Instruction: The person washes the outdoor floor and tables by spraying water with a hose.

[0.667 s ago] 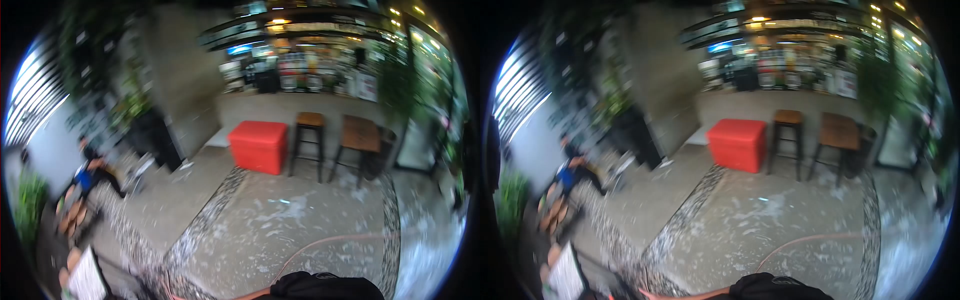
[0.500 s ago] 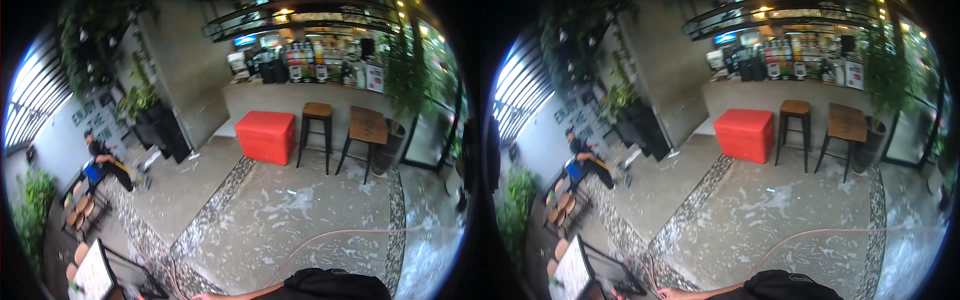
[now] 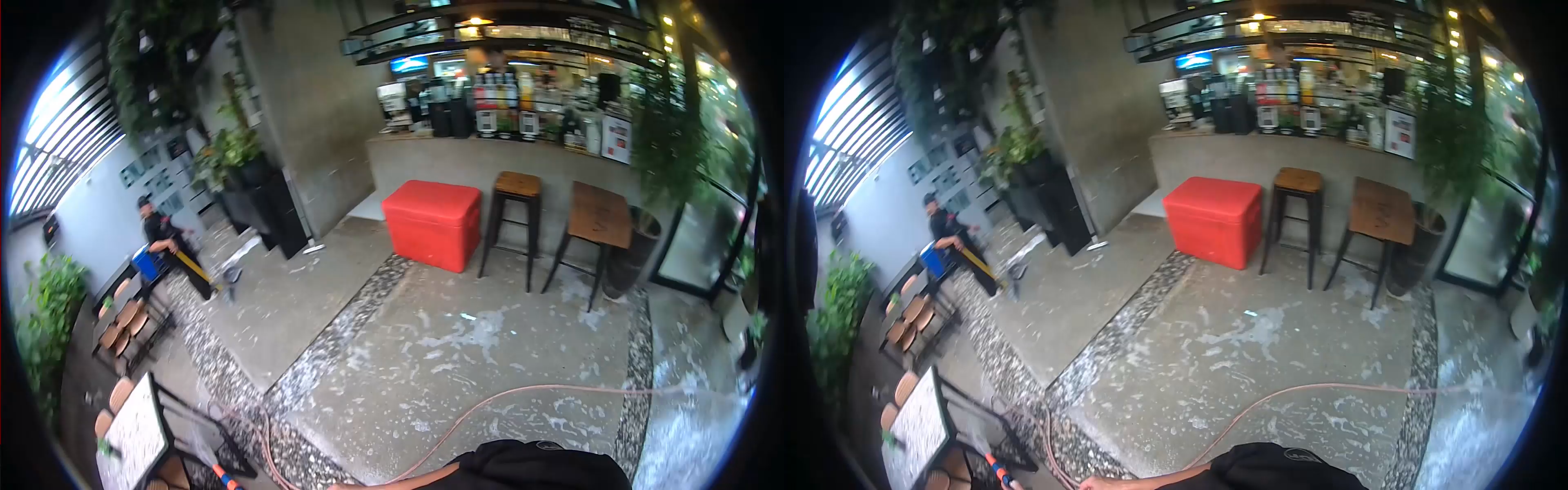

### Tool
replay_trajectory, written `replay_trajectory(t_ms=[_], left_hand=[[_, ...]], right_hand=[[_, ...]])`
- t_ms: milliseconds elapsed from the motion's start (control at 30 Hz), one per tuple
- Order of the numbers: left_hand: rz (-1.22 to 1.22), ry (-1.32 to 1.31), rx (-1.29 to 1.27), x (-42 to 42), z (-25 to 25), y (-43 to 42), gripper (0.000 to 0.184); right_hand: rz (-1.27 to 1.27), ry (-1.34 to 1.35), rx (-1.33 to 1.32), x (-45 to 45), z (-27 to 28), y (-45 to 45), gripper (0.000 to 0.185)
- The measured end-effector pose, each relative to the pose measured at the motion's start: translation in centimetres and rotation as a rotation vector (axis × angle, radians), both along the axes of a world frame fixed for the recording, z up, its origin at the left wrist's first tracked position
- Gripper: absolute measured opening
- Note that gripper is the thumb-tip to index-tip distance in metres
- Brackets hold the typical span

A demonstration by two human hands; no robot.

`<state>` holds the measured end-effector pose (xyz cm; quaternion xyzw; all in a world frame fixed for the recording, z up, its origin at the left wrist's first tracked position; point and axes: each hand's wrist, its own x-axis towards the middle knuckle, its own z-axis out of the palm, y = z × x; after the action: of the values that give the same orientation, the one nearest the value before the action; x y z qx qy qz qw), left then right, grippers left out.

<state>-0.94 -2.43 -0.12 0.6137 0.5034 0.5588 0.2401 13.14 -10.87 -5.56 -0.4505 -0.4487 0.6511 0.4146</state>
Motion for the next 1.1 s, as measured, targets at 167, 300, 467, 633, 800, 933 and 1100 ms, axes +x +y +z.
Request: replay_trajectory(t_ms=[167,300,467,633,800,933,1100], left_hand=[[0.247,-0.123,-0.203,-7.9,-13.3,5.4,0.045],[0.347,-0.186,-0.304,-7.1,-7.6,2.2,0.043],[0.39,-0.196,-0.322,-9.0,-8.5,5.6,0.044],[0.339,-0.236,-0.328,-8.5,-9.0,9.1,0.043],[0.321,-0.282,-0.406,-8.9,-8.8,12.9,0.04],[0.179,-0.449,-0.422,-7.9,-6.0,14.8,0.044],[0.126,-0.606,-0.634,-7.9,-3.5,15.5,0.042]], right_hand=[[0.192,0.099,-0.052,-1.2,-2.6,-0.2,0.026],[0.229,0.226,-0.062,-3.5,-3.7,-0.2,0.027],[0.298,0.15,-0.125,-4.5,-6.2,2.8,0.027],[0.256,0.214,-0.086,-4.7,-8.4,7.5,0.026],[0.232,0.134,-0.063,-6.4,-5.8,11.5,0.033],[0.15,-0.127,0.129,-9.4,-5.6,14.1,0.059],[0.308,-0.121,0.165,-13.7,-6.3,17.3,0.062]])
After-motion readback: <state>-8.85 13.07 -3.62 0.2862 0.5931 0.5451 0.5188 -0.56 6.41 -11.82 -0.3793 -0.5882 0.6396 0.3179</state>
